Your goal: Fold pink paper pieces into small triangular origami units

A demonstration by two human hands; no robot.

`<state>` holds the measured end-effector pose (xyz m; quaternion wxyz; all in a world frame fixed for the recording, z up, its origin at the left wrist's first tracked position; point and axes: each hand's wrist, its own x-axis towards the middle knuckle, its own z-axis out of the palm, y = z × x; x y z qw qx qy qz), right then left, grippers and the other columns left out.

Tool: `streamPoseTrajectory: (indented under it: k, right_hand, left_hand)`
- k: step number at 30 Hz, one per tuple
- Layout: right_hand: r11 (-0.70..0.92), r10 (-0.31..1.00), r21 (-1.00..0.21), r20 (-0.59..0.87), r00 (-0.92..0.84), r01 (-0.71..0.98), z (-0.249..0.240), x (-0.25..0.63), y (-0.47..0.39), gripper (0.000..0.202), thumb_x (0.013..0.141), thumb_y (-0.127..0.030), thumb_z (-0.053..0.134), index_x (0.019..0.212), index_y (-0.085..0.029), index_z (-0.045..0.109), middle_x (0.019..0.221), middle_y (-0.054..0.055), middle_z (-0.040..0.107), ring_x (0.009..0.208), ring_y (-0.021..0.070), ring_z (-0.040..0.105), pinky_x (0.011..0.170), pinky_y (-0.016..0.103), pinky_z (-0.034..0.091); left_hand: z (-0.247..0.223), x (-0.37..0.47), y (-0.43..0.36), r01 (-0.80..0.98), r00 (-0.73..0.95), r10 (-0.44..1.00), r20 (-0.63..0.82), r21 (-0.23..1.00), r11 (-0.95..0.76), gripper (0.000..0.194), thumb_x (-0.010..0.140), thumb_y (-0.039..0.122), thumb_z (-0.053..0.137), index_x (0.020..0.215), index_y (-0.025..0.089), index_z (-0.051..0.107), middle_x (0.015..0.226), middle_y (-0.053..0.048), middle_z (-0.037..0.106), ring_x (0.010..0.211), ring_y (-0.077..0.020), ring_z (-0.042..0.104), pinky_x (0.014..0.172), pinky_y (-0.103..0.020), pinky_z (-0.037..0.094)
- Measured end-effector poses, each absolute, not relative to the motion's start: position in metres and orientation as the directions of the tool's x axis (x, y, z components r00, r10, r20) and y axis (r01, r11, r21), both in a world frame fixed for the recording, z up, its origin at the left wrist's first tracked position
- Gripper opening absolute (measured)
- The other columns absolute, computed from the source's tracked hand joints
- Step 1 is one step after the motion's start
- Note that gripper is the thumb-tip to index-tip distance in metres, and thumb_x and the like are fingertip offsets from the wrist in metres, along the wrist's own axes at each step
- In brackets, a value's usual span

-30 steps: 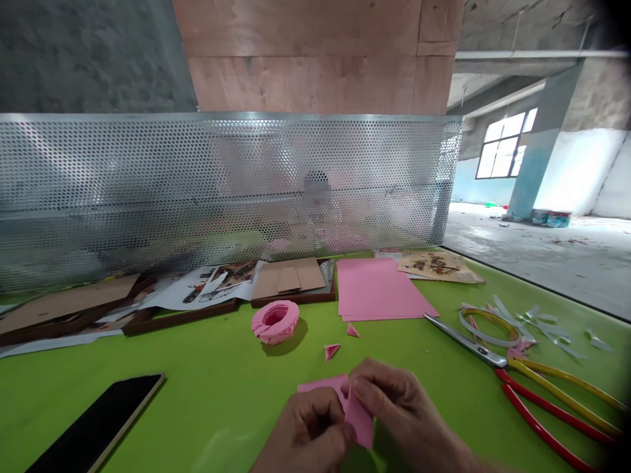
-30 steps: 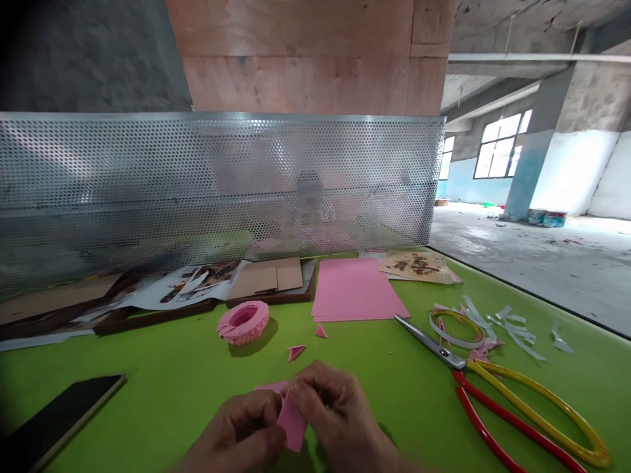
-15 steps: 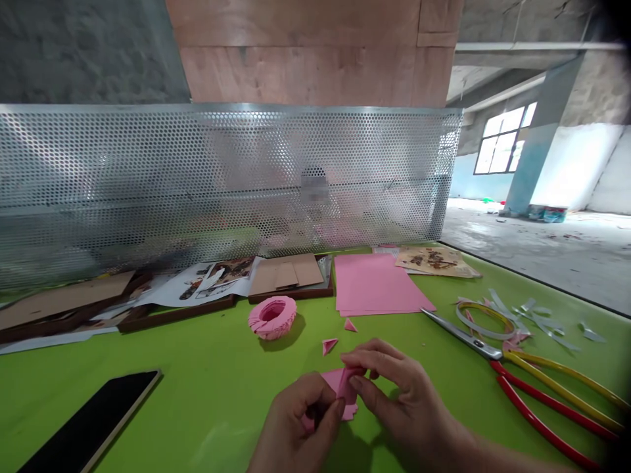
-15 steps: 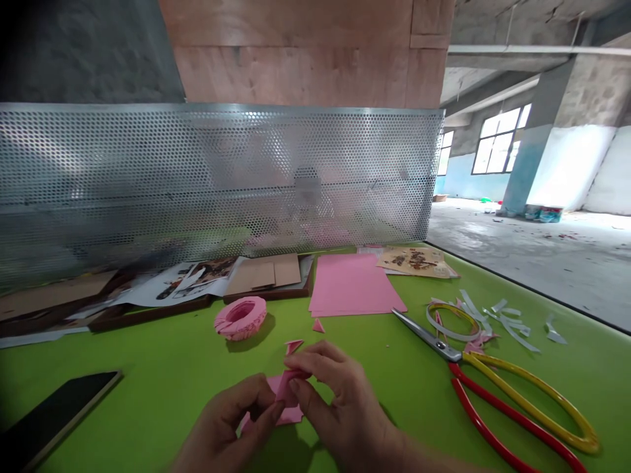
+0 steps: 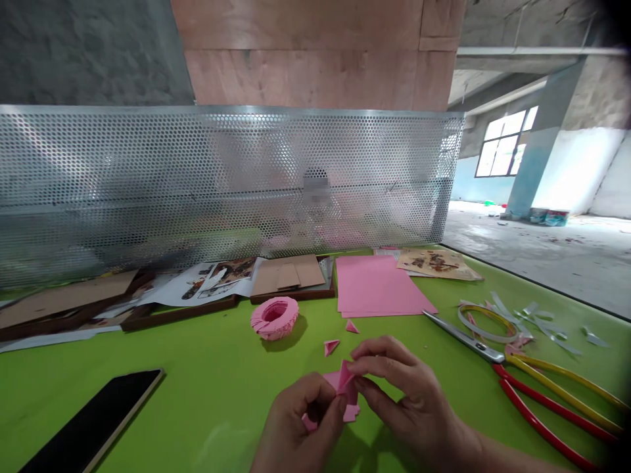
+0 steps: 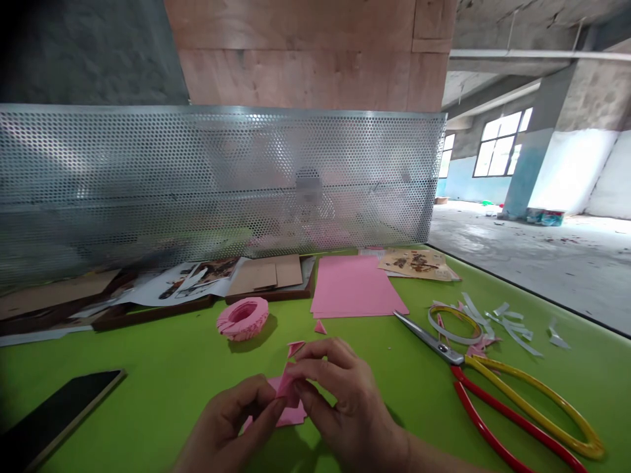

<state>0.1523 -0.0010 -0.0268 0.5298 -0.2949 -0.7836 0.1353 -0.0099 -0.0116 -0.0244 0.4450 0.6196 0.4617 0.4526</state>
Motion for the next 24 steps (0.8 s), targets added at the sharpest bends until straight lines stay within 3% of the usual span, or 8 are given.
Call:
streamPoseTrajectory:
  k: [4, 7, 14, 20, 24]
  right_hand:
    - [0.79, 0.593, -0.51, 0.777, -0.21, 0.342, -0.025, 0.153, -0.002, 0.019, 0.078, -0.007, 0.056, 0.086, -0.023, 0.063, 0.09, 0.004, 0.057, 0.086, 0.017, 0.056, 0.072, 0.026, 0.048]
    - [0.817, 0.544, -0.444, 0.806, -0.236, 0.368, -0.021, 0.154, -0.003, 0.022, 0.078, -0.006, 0.054, 0.088, -0.024, 0.063, 0.091, 0.004, 0.056, 0.087, 0.0172, 0.055, 0.072, 0.028, 0.046]
    - [0.867, 0.453, -0.29, 0.798, -0.397, 0.405, -0.017, 0.154, -0.008, 0.022, 0.077, -0.006, 0.051, 0.084, -0.021, 0.065, 0.087, 0.005, 0.055, 0.078, 0.017, 0.052, 0.068, 0.029, 0.044]
    - [0.855, 0.435, -0.23, 0.806, -0.4, 0.465, -0.022, 0.156, -0.007, 0.02, 0.08, -0.012, 0.051, 0.089, -0.024, 0.065, 0.091, 0.005, 0.053, 0.084, 0.0186, 0.051, 0.07, 0.029, 0.044]
    - [0.852, 0.398, -0.171, 0.825, -0.401, 0.494, -0.021, 0.157, -0.007, 0.019, 0.082, -0.017, 0.052, 0.092, -0.026, 0.065, 0.097, 0.006, 0.053, 0.093, 0.021, 0.049, 0.075, 0.031, 0.044]
  left_hand:
    - [-0.014, -0.01, -0.011, 0.139, 0.235, 0.972, 0.026, 0.989, -0.06, 0.02, 0.065, 0.033, 0.069, 0.064, 0.015, 0.061, 0.057, 0.0, 0.053, 0.054, -0.0138, 0.044, 0.051, -0.024, 0.032]
    - [-0.008, -0.01, -0.013, 0.049, 0.257, 0.966, -0.021, 0.999, 0.009, 0.019, 0.07, 0.033, 0.065, 0.071, 0.015, 0.065, 0.06, -0.001, 0.057, 0.057, -0.0146, 0.048, 0.052, -0.024, 0.035]
    - [-0.007, -0.01, -0.012, -0.131, 0.251, 0.967, -0.052, 0.988, 0.087, 0.022, 0.072, 0.034, 0.064, 0.061, 0.016, 0.066, 0.049, 0.003, 0.054, 0.049, -0.0107, 0.045, 0.055, -0.023, 0.034]
    - [0.001, -0.008, -0.019, -0.101, 0.272, 0.962, 0.012, 0.995, 0.016, 0.017, 0.067, 0.034, 0.069, 0.071, 0.018, 0.066, 0.063, 0.001, 0.06, 0.06, -0.015, 0.05, 0.055, -0.024, 0.038]
    - [0.001, -0.008, -0.02, -0.047, 0.294, 0.955, 0.047, 0.998, -0.035, 0.01, 0.074, 0.027, 0.061, 0.071, 0.018, 0.063, 0.063, 0.002, 0.057, 0.059, -0.0135, 0.048, 0.054, -0.022, 0.037]
